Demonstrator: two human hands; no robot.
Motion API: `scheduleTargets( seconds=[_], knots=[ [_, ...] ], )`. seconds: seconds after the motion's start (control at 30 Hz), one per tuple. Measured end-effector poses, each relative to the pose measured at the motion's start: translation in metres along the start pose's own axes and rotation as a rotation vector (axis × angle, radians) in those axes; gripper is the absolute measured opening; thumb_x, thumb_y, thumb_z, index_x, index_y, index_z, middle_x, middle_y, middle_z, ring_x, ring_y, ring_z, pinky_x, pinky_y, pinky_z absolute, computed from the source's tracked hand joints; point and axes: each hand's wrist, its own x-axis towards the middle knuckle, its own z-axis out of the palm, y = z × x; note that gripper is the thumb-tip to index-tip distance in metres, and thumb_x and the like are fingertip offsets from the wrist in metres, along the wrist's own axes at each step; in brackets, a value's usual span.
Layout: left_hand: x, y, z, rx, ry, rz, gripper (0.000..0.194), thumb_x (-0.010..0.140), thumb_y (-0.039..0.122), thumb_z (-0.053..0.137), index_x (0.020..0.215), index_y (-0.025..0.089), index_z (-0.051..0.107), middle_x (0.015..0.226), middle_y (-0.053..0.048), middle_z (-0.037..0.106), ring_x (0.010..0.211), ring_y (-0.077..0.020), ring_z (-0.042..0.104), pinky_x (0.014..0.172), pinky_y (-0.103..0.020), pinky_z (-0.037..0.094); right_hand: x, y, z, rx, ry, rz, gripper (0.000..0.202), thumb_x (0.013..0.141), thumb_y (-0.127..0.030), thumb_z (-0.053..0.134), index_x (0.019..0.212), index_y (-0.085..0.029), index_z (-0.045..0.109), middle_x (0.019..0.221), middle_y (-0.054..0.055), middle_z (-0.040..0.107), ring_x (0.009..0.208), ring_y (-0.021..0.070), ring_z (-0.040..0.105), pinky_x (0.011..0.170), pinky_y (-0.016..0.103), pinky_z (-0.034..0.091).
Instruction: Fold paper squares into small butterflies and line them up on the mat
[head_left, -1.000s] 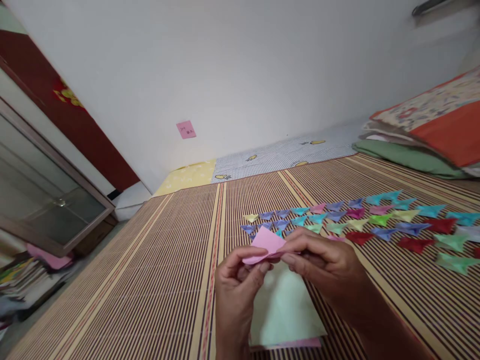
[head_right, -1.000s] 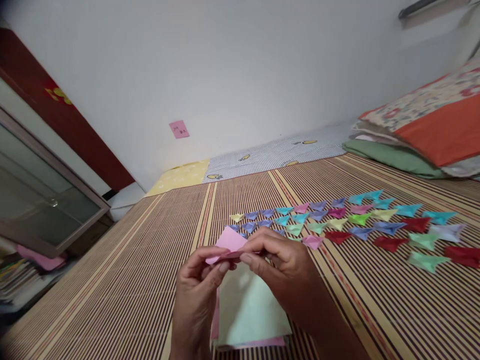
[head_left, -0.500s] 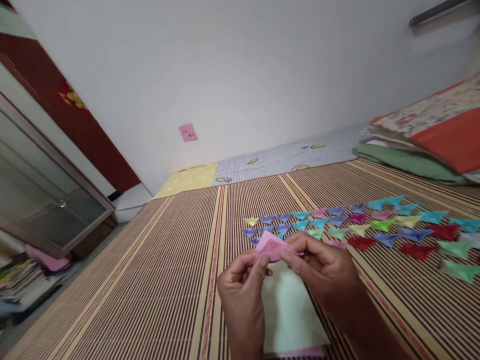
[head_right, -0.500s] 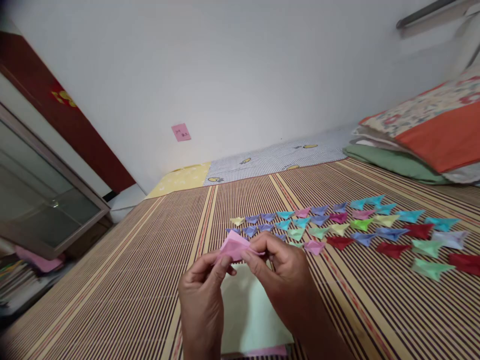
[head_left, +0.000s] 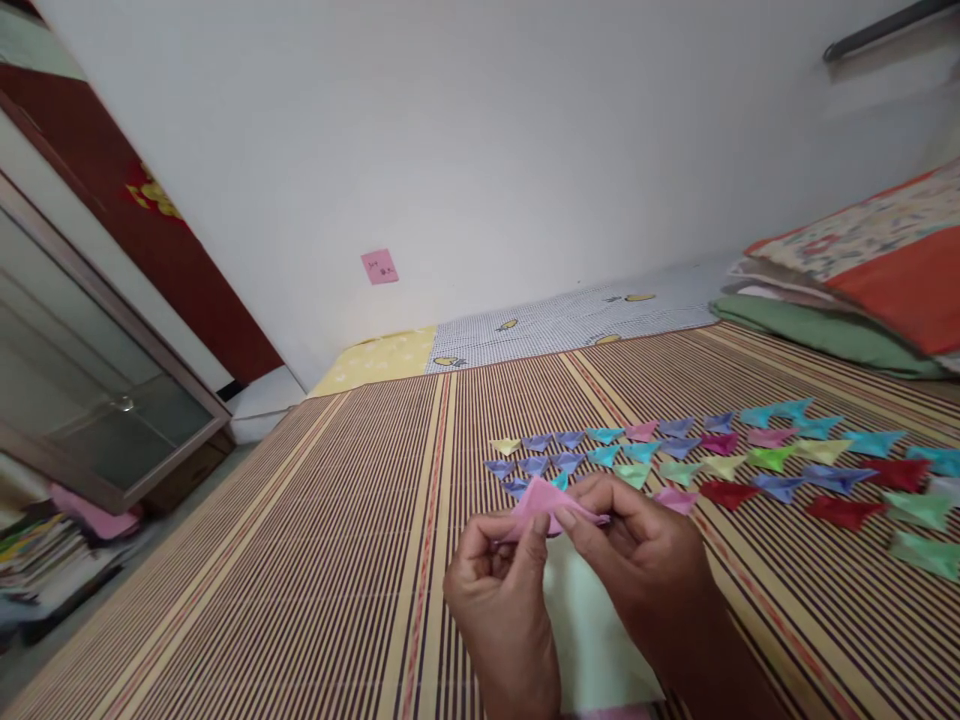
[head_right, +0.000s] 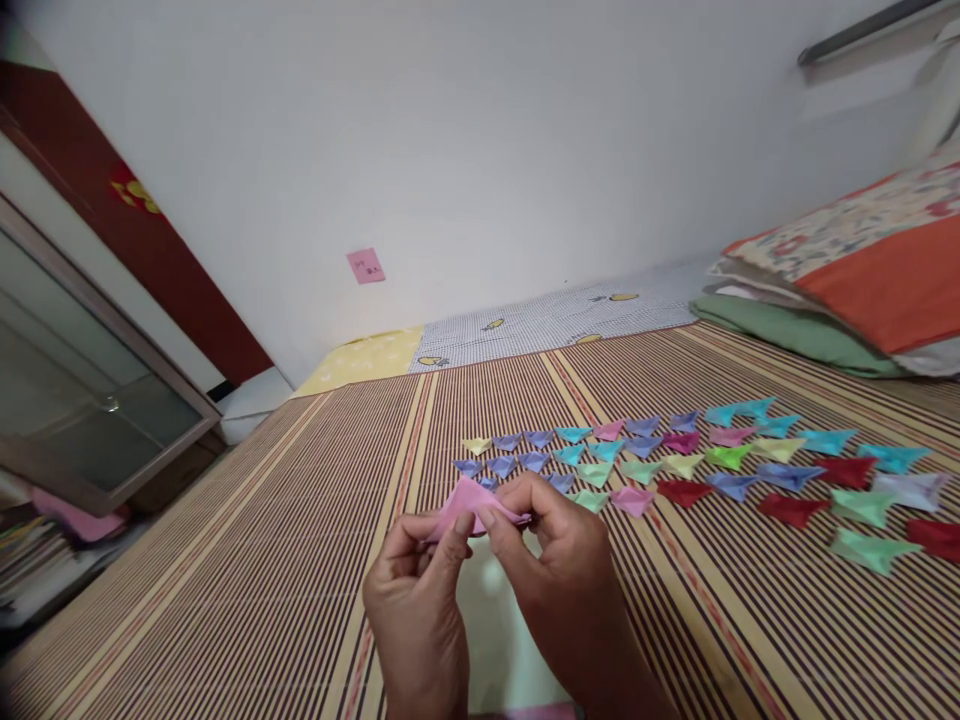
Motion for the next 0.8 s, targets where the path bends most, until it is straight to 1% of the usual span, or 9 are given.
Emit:
scheduleTargets(
  seconds=[0.17,0.33,0.47,0.6,0.67,0.73,0.8],
  knots=[
    [-0.0012,-0.0038,0.0017,-0.008,0.032,0.02,0.036,0.054,0.035,0.097,0.06,0.016,0.068,0.056,0.001,0.064,0.054,-0.0112,0.061,0.053,-0.018,0.053,-0.0033,0.0007,-0.0007,-0.003,0.022,0.0,0.022,0.094,-0.029,0.067,0.075,-0.022,0.059,0.075,-0.001,0.059,0.069,0.0146,0.057,0.064,0.026,0.048],
    [-0.002,-0.0048,0.0028,-0.016,0.063,-0.003,0.036,0.054,0.034,0.097,0.061,0.016,0.067,0.054,0.003,0.061,0.054,-0.0112,0.061,0.053,-0.018,0.053,-0.0021,0.0004,0.002,-0.018,0.023,-0.017,0.023,0.095,-0.028,0.065,0.074,-0.022,0.058,0.076,0.0,0.06,0.071,0.0156,0.058,0.066,0.027,0.048],
    [-0.002,-0.0054,0.0021,-0.004,0.05,-0.016,0.035,0.057,0.033,0.096,0.062,0.015,0.066,0.055,0.003,0.062,0.055,-0.0104,0.061,0.054,-0.017,0.052,-0.0014,0.0005,0.0038,-0.011,0.037,-0.04,0.023,0.095,-0.026,0.064,0.074,-0.023,0.056,0.077,-0.001,0.059,0.072,0.0151,0.057,0.066,0.026,0.048],
    [-0.0023,-0.0086,0.0019,-0.016,0.039,-0.033,0.039,0.059,0.034,0.095,0.064,0.016,0.061,0.057,0.003,0.063,0.056,-0.0098,0.061,0.055,-0.016,0.052,-0.0019,0.0027,0.0044,0.01,0.073,-0.06,0.02,0.093,-0.022,0.066,0.075,-0.023,0.056,0.08,-0.001,0.061,0.074,0.0144,0.058,0.067,0.025,0.049],
    [-0.0024,-0.0098,0.0018,-0.033,0.036,-0.052,0.039,0.061,0.032,0.095,0.07,0.016,0.061,0.059,0.003,0.064,0.057,-0.0099,0.062,0.056,-0.016,0.051,-0.0018,0.0046,0.0045,0.028,0.081,-0.053,0.019,0.092,-0.021,0.067,0.077,-0.023,0.056,0.082,-0.001,0.061,0.075,0.0146,0.06,0.069,0.025,0.051],
    [-0.0016,-0.0096,0.0011,-0.06,0.014,-0.077,0.04,0.063,0.03,0.095,0.088,0.017,0.066,0.063,0.003,0.066,0.06,-0.0109,0.064,0.059,-0.018,0.052,-0.0016,0.0064,0.0039,0.04,0.072,-0.049,0.018,0.091,-0.021,0.068,0.077,-0.023,0.056,0.083,0.0,0.062,0.076,0.015,0.062,0.069,0.026,0.052],
    [0.0,-0.008,-0.0006,-0.069,-0.043,-0.104,0.049,0.065,0.029,0.093,0.106,0.017,0.069,0.069,0.002,0.069,0.064,-0.0122,0.066,0.063,-0.02,0.054,-0.0012,0.0078,0.0028,0.038,0.062,-0.054,0.019,0.091,-0.021,0.068,0.076,-0.022,0.057,0.082,0.0,0.062,0.076,0.0152,0.062,0.069,0.027,0.052]
  ],
)
